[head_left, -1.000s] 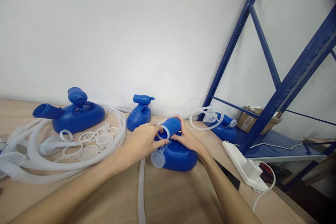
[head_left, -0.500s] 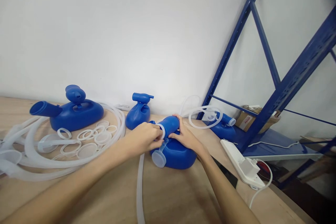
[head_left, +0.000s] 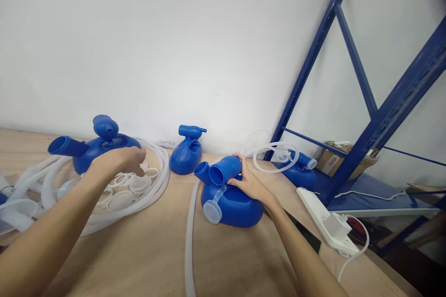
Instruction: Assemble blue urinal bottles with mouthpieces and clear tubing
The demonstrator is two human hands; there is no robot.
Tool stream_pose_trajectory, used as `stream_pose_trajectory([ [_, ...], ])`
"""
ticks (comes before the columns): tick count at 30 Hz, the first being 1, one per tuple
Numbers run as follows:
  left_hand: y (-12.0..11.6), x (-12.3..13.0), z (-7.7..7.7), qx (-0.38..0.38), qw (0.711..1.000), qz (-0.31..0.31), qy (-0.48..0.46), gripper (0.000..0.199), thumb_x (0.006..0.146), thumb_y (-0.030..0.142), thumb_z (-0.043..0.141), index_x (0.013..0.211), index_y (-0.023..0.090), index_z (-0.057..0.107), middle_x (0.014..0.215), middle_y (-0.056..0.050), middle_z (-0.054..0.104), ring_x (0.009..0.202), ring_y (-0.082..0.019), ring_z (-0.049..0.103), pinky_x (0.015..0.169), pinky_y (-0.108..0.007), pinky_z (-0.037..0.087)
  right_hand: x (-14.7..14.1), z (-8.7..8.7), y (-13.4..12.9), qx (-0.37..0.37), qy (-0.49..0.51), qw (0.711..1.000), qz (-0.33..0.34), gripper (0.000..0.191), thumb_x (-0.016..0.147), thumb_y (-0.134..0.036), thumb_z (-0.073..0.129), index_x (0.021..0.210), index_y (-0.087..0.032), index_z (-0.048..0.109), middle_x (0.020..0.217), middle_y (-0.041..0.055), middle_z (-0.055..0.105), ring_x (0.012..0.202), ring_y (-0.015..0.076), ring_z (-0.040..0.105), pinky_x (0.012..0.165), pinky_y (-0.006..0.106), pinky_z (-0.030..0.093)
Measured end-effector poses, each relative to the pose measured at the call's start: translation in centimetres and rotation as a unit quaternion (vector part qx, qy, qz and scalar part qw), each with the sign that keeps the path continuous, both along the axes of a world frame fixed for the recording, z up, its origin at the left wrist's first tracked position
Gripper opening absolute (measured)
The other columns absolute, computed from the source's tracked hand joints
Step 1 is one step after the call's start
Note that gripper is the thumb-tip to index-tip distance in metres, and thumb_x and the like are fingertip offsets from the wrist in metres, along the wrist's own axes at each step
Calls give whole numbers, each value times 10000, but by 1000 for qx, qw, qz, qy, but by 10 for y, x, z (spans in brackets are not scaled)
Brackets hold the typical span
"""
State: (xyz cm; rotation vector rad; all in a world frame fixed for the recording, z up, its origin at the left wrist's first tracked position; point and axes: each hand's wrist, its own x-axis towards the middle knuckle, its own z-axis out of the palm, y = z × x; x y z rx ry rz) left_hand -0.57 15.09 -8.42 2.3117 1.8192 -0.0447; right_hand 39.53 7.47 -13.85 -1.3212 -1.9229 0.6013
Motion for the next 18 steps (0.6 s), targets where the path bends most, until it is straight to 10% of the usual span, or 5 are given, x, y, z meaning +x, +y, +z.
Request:
stream_pose_trajectory([
  [7, -76, 109, 4, -41, 932, -301, -196, 461, 895, 576, 604, 1169, 233, 745, 1105, -71, 762, 946, -234, 707, 770, -278, 506, 0, -2, 2, 11, 5, 1000, 7, 850, 818, -478, 758, 1468, -289, 244, 1462, 126, 453, 1259, 292, 566, 1069, 457, 484],
  [13, -102, 180, -59, 174, 921, -187, -295, 291, 976, 411, 571, 1013, 173, 735, 1021, -122, 758, 923, -286, 704, 754, -352, 492, -4, -3, 3, 5, 26, 1000, -4, 786, 859, -508, 721, 1446, -250, 266, 1388, 131, 514, 1118, 258, 629, 993, 432, 525],
  [18, -91, 186, -86, 164, 858, -145, -465, 294, 997, 349, 531, 964, 200, 782, 955, -80, 770, 863, -241, 703, 781, -342, 511, -10, -3, 2, 27, 23, 999, -30, 795, 844, -488, 728, 1456, -241, 285, 1398, 134, 518, 1168, 273, 605, 1025, 437, 492],
])
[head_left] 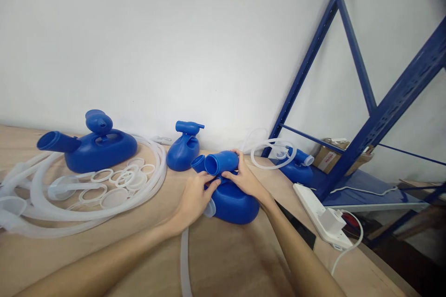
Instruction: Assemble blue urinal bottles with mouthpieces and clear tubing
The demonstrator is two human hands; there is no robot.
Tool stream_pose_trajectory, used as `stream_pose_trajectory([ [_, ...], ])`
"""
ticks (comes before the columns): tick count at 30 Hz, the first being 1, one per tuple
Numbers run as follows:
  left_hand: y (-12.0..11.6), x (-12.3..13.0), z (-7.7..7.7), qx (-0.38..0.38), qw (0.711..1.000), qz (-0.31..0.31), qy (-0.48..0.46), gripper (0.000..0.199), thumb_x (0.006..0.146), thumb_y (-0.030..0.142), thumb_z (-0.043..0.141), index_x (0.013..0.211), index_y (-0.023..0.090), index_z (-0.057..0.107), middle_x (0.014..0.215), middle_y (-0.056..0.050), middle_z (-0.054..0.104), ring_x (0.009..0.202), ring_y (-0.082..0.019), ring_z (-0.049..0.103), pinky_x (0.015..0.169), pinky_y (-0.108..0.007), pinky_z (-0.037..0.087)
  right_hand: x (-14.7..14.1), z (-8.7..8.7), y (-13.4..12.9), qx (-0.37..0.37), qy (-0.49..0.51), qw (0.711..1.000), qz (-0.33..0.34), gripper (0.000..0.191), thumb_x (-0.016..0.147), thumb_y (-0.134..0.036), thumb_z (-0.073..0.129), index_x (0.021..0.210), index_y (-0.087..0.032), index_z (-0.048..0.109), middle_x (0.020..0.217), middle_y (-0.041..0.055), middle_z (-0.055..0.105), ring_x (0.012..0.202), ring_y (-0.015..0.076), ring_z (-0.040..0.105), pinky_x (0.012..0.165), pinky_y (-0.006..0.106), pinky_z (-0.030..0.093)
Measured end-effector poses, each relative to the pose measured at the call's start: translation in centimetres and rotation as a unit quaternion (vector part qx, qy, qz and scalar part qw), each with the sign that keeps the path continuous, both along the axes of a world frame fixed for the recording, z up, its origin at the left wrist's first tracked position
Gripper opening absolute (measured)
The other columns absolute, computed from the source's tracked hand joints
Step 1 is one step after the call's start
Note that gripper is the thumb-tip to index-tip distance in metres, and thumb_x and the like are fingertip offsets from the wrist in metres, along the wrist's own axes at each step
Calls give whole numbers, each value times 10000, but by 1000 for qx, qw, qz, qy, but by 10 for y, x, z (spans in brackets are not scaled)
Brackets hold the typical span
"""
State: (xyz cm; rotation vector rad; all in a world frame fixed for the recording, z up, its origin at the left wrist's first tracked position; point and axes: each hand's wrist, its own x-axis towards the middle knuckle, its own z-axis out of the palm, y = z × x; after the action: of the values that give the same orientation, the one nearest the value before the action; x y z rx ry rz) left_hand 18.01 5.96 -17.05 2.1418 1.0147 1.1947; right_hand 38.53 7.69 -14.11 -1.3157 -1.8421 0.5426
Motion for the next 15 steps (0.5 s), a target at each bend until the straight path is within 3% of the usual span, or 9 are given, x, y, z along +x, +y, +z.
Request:
stream_pose_trajectory([
  [7, 3, 2, -1, -174, 971, 31, -162, 202, 852, 357, 691, 799, 182, 777, 813, -53, 762, 781, -225, 679, 759, -343, 523, -10, 2, -4, 0, -28, 998, -49, 807, 835, -539, 743, 1449, -254, 303, 1390, 138, 550, 1185, 303, 616, 1041, 477, 473],
  [12, 12, 3, -3, -243, 951, 16, -191, 291, 763, 419, 772, 846, 142, 732, 872, -108, 759, 826, -221, 709, 766, -330, 562, -14, 0, -4, 2, -30, 997, -64, 828, 822, -577, 753, 1433, -255, 296, 1328, 135, 591, 1157, 308, 640, 1024, 491, 491],
  [15, 17, 0, 4, -290, 942, -16, -170, 398, 708, 492, 811, 869, 139, 721, 879, -113, 751, 803, -206, 703, 737, -320, 564, -15, 0, -4, 0, -30, 997, -71, 844, 815, -591, 756, 1432, -253, 289, 1314, 138, 597, 1154, 310, 642, 1017, 492, 498],
])
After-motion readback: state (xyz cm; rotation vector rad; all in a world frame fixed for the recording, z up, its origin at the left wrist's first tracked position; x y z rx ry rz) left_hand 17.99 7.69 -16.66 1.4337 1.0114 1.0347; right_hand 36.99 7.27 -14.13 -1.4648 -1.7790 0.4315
